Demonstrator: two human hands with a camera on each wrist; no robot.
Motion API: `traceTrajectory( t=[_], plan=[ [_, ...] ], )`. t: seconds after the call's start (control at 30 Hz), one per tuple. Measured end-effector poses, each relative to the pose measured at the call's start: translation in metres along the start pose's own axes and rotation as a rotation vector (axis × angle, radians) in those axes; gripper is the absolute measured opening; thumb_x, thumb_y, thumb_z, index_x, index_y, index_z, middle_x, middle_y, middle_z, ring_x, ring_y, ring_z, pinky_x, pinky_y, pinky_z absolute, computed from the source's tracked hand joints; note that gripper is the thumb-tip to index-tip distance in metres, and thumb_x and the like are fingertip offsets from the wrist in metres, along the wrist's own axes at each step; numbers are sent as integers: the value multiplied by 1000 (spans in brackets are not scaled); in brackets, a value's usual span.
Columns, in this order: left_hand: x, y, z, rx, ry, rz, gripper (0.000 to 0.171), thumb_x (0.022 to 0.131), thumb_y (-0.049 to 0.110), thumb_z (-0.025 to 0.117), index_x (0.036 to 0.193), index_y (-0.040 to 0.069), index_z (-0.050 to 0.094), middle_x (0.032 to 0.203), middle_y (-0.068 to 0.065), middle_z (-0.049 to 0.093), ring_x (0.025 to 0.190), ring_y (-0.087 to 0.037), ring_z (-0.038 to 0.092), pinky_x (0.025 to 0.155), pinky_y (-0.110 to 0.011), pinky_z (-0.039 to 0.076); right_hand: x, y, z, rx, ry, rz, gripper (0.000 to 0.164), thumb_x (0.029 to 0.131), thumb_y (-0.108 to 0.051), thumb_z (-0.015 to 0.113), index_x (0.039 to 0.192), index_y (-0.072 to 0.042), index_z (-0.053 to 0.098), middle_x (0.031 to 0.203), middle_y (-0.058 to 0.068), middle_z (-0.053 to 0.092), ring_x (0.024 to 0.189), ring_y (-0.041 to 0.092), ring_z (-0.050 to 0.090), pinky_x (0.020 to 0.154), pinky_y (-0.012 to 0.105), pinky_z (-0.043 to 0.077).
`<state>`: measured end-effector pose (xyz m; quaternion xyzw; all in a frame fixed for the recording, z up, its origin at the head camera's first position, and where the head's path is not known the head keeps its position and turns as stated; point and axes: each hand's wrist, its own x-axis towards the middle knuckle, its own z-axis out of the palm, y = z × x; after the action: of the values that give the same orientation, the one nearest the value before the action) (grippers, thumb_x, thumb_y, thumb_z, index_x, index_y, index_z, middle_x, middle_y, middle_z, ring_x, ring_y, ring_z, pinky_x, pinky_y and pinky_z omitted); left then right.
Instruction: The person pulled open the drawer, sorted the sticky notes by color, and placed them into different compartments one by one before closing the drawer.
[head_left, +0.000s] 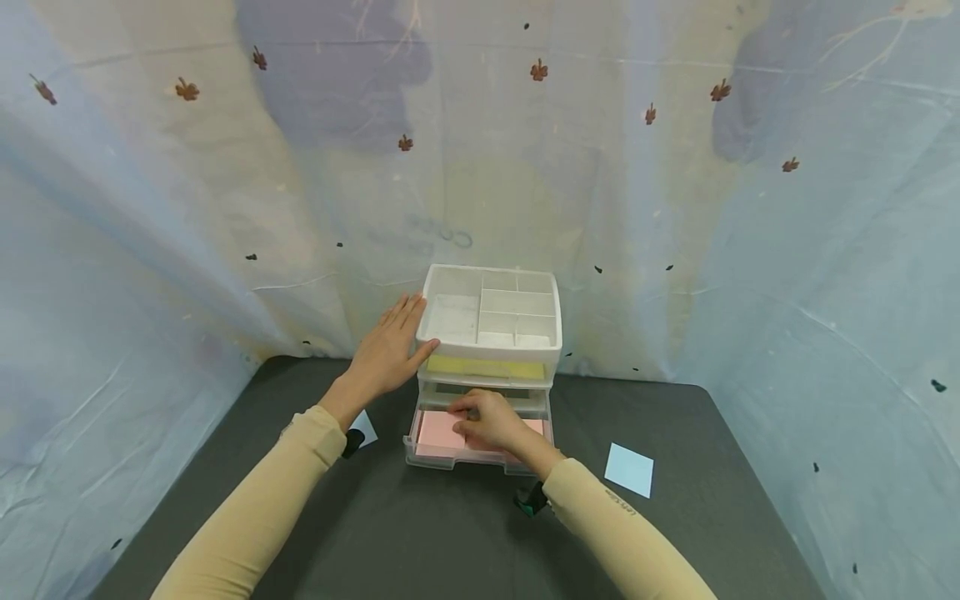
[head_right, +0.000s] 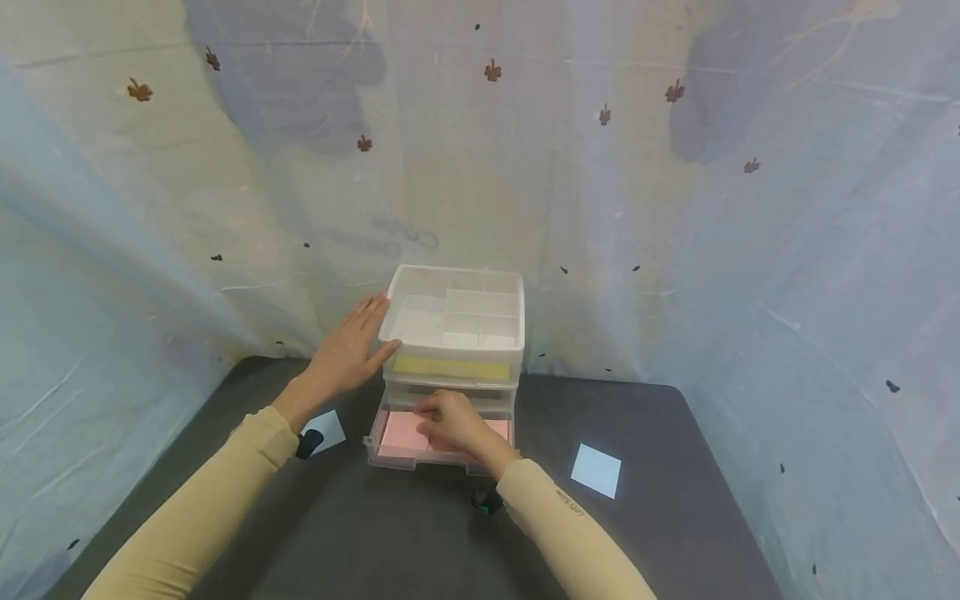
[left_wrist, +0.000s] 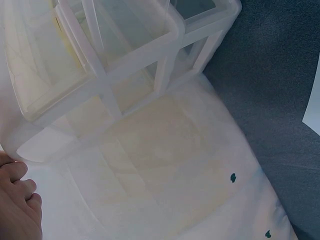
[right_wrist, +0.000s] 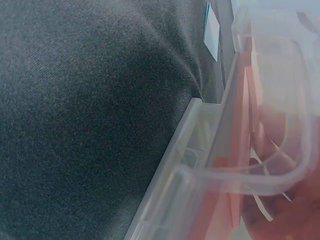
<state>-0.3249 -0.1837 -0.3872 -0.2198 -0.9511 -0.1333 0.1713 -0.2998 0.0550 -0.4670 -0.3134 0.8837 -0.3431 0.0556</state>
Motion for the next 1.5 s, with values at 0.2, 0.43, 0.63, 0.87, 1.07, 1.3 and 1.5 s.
traceTrajectory(
  t=[0.2, 0.43, 0.63, 0.87, 1.07, 1.3, 1.5],
  plan=[
    [0, 1, 0, -2, 2, 4, 81, 110, 49, 48, 166, 2, 16, 173, -17, 15, 160, -36, 11, 128, -55, 18, -1, -4, 0, -68, -7, -5, 27, 96, -13, 78, 122, -8, 77, 119, 5, 70, 107, 22, 68, 91, 36, 59],
    [0, 0, 1, -9, -4, -3, 81, 110, 49, 48, 167, 2, 15, 173, -17, 15, 160, -35, 10, 128, -55, 17, -2, -9, -1, -121, 15, -31, 25, 96, -15, 78, 120, -9, 78, 117, 5, 71, 108, 24, 68, 93, 39, 59],
    [1, -1, 1, -4, 1, 7, 81, 110, 50, 47, 166, 0, 16, 173, -18, 15, 160, -37, 12, 128, -55, 18, -3, -10, -2, -109, 52, -80, 23, 97, -10, 75, 120, -7, 77, 118, 8, 72, 107, 26, 69, 91, 39, 60],
    [1, -1, 1, -3, -5, 2, 81, 110, 50, 47, 166, 1, 16, 173, -17, 14, 160, -36, 11, 128, -56, 18, -8, -13, -6, 5, 165, -98, 20, 98, -3, 72, 118, -4, 77, 117, 10, 74, 104, 26, 71, 86, 34, 62],
    [1, 0, 1, -2, -17, -18, 81, 110, 51, 47, 167, 3, 14, 173, -16, 13, 160, -35, 10, 129, -54, 15, -17, -23, -14, 203, 218, -27, 23, 102, -13, 69, 123, -6, 76, 119, 7, 76, 103, 25, 73, 88, 38, 62],
    [1, 0, 1, -14, -7, -17, 82, 109, 51, 47, 167, 3, 14, 173, -16, 13, 160, -36, 11, 129, -54, 14, -33, -35, -22, 400, 218, -25, 28, 104, -19, 66, 129, -8, 73, 126, 8, 74, 107, 31, 72, 91, 50, 61],
    [1, 1, 1, -16, -15, -22, 82, 109, 51, 47, 167, 4, 13, 174, -16, 13, 160, -35, 8, 129, -54, 14, -48, -46, -25, 563, 203, -58, 34, 106, -16, 63, 137, -2, 67, 133, 18, 69, 111, 39, 69, 93, 50, 60]
  ],
)
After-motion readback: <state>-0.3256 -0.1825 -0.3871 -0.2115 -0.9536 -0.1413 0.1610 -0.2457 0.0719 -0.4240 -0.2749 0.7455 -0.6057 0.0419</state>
